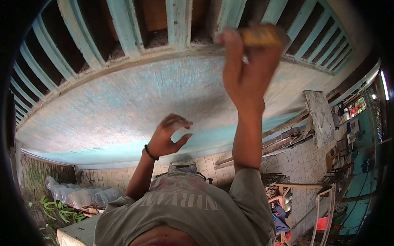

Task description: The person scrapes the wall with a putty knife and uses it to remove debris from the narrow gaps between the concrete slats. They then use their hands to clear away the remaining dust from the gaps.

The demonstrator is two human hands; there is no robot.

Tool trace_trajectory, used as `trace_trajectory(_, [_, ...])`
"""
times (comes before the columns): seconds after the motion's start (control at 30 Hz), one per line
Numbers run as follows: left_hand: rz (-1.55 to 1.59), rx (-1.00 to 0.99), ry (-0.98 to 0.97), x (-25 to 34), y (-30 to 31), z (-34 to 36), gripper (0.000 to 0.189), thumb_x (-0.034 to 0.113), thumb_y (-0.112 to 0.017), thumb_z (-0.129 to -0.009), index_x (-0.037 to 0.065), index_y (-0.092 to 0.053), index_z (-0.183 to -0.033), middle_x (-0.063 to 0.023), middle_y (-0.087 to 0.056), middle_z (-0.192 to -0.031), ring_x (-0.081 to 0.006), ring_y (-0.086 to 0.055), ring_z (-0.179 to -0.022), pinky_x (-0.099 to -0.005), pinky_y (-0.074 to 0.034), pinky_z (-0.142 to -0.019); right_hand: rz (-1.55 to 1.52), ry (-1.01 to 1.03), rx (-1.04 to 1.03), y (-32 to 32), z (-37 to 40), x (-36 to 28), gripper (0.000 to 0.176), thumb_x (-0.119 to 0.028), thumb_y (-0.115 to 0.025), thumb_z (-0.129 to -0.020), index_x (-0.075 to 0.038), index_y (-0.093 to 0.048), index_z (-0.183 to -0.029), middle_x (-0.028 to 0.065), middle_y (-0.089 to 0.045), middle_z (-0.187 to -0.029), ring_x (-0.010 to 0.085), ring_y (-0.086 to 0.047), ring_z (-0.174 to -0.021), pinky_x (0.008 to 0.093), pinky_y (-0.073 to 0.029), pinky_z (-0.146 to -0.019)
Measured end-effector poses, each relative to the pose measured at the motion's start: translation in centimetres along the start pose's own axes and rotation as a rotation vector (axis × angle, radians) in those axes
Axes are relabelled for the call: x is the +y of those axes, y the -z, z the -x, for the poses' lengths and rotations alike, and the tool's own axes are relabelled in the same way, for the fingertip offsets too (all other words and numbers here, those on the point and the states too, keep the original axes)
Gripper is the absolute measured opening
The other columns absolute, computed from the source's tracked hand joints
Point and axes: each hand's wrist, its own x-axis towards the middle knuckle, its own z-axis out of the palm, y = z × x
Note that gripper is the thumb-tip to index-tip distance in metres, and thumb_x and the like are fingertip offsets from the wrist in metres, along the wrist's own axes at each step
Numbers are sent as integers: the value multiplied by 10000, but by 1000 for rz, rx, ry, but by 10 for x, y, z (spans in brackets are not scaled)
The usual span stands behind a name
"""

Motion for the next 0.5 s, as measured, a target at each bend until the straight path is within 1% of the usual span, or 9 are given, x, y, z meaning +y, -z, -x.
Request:
trace_trajectory(0.1, [-15, 79, -36, 12, 25, -8, 328, 55, -801, -821, 61, -713, -1136, -95, -754, -1004, -321, -676, -1042, -436, -540, -921, 72, 20, -101, -23, -2, 20, 272, -116, -622, -1048, -25, -387, -1148, 85, -625, -895, 123, -684, -721, 231, -492, -557])
trace_trajectory(0.2, [-15, 140, -21, 9, 37, -2, 318, 49, -795, -821, 59, -714, -1129, -98, -760, -987, -317, -683, -1026, -434, -543, -913, 137, -38, -104, -35, 5, 12, 276, -125, -624, -1051, -24, -388, -1152, 90, -582, -941, 134, -693, -756, 241, -506, -587])
trace_trajectory(0.23, [-18, 144, -3, 7, 39, 3, 319, 50, -795, -821, 60, -715, -1130, -96, -760, -987, -315, -683, -1026, -432, -544, -909, 228, -51, -132, -36, 6, 9, 261, -106, -611, -1052, -19, -387, -1152, 114, -576, -986, 152, -701, -793, 249, -522, -622])
trace_trajectory(0.3, [-27, 141, 33, 0, 36, 13, 323, 48, -797, -818, 63, -716, -1131, -92, -762, -990, -308, -683, -1022, -423, -545, -895, 274, 11, -178, -39, 10, 5, 376, -145, -689, -1013, 22, -389, -1168, 113, -609, -887, 190, -695, -731, 302, -528, -604])
trace_trajectory(0.37, [-51, 124, 54, -6, 32, 19, 326, 46, -799, -817, 62, -715, -1132, -93, -761, -991, -308, -681, -1022, -418, -545, -890, 305, 36, -211, -36, 10, 5, 427, -160, -721, -998, 42, -390, -1176, 107, -621, -831, 207, -692, -707, 325, -533, -602])
trace_trajectory(0.43, [-60, 115, 71, -7, 30, 24, 327, 46, -801, -815, 61, -715, -1130, -93, -761, -994, -308, -680, -1023, -414, -545, -888, 319, 24, -227, -27, 8, 5, 409, -152, -707, -1006, 40, -388, -1177, 97, -614, -819, 203, -693, -722, 318, -537, -616])
trace_trajectory(0.5, [-65, 112, 74, -9, 32, 25, 325, 47, -804, -812, 60, -717, -1126, -95, -761, -998, -308, -679, -1025, -411, -547, -889, 230, -3, -164, -24, 2, -4, 314, -164, -623, -1054, 9, -382, -1157, 108, -601, -889, 153, -670, -742, 266, -506, -621])
